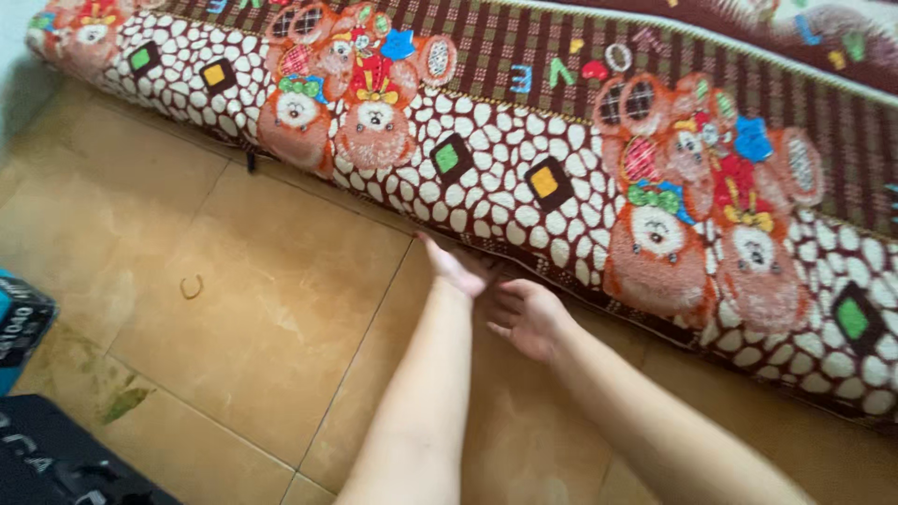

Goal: The person folds a patterned blanket on a mattress, smoothing and aligning the edges before rolling it into a compact bundle. The person then smooths the underlying blue sheet.

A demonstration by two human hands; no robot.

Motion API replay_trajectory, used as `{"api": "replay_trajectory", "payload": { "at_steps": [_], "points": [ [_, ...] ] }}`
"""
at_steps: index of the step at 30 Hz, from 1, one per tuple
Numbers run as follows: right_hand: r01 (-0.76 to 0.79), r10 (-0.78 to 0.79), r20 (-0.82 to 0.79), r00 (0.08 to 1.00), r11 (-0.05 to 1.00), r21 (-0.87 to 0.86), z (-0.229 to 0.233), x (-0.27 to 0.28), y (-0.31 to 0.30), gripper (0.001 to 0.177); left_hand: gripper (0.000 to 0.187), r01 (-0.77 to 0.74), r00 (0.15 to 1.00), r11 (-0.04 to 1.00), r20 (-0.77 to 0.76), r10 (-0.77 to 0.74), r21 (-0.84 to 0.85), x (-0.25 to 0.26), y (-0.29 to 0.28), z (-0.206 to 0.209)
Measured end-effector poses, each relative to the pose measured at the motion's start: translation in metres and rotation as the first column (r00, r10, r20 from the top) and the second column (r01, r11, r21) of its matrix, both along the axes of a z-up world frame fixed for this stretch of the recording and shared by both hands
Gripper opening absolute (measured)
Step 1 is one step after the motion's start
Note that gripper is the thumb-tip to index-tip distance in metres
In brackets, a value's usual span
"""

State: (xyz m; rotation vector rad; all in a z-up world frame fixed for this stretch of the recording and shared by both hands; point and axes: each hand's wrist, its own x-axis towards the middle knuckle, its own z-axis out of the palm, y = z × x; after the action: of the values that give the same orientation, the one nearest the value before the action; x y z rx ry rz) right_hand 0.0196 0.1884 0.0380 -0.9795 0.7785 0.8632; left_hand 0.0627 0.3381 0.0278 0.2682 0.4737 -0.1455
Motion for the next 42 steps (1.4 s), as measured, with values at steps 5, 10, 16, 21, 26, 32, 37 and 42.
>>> {"api": "replay_trajectory", "payload": {
  "at_steps": [5, 10, 16, 21, 26, 32, 37, 42],
  "points": [
    [-0.314, 0.679, 0.522, 0.516, 0.717, -0.623, 0.063, 0.047, -0.018, 0.037, 0.098, 0.309, 0.886, 0.859, -0.453, -0.104, 0.408, 0.009, 0.031, -0.054],
    [0.32, 0.93, 0.3, -0.214, 0.357, -0.878, 0.09, 0.078, -0.027, 0.042, 0.077, 0.22, 0.819, 0.362, -0.373, 0.435, 0.906, 0.008, 0.052, -0.073],
    [0.224, 0.911, -0.126, -0.393, -0.038, -0.974, 0.11, 0.094, -0.002, 0.075, 0.067, -0.072, 0.847, 0.67, -0.31, 0.432, 0.738, 0.039, 0.072, 0.002],
    [0.257, 0.907, -0.138, -0.398, -0.034, -0.966, 0.176, 0.153, 0.019, 0.076, 0.06, -0.385, 0.891, 0.625, 0.097, 0.444, 0.679, 0.107, 0.143, 0.079],
    [0.34, 0.899, -0.027, -0.437, 0.137, -0.93, 0.201, 0.183, 0.024, 0.071, 0.073, -0.035, 0.89, 0.08, -0.005, 0.456, 0.996, 0.082, 0.165, 0.195],
    [0.276, 0.895, 0.028, -0.445, 0.167, -0.947, 0.186, 0.17, 0.01, 0.066, 0.087, 0.665, 0.735, -0.355, -0.494, 0.464, 0.657, 0.033, 0.149, 0.275],
    [0.256, 0.905, 0.051, -0.421, 0.172, -0.951, 0.208, 0.188, -0.004, 0.067, 0.091, 0.692, 0.722, -0.419, -0.565, 0.4, 0.588, 0.006, 0.167, 0.254],
    [0.201, 0.894, 0.156, -0.421, 0.259, -0.945, 0.211, 0.188, -0.003, 0.067, 0.074, 0.699, 0.715, -0.42, -0.587, 0.381, 0.579, 0.004, 0.215, 0.243]
  ]
}}
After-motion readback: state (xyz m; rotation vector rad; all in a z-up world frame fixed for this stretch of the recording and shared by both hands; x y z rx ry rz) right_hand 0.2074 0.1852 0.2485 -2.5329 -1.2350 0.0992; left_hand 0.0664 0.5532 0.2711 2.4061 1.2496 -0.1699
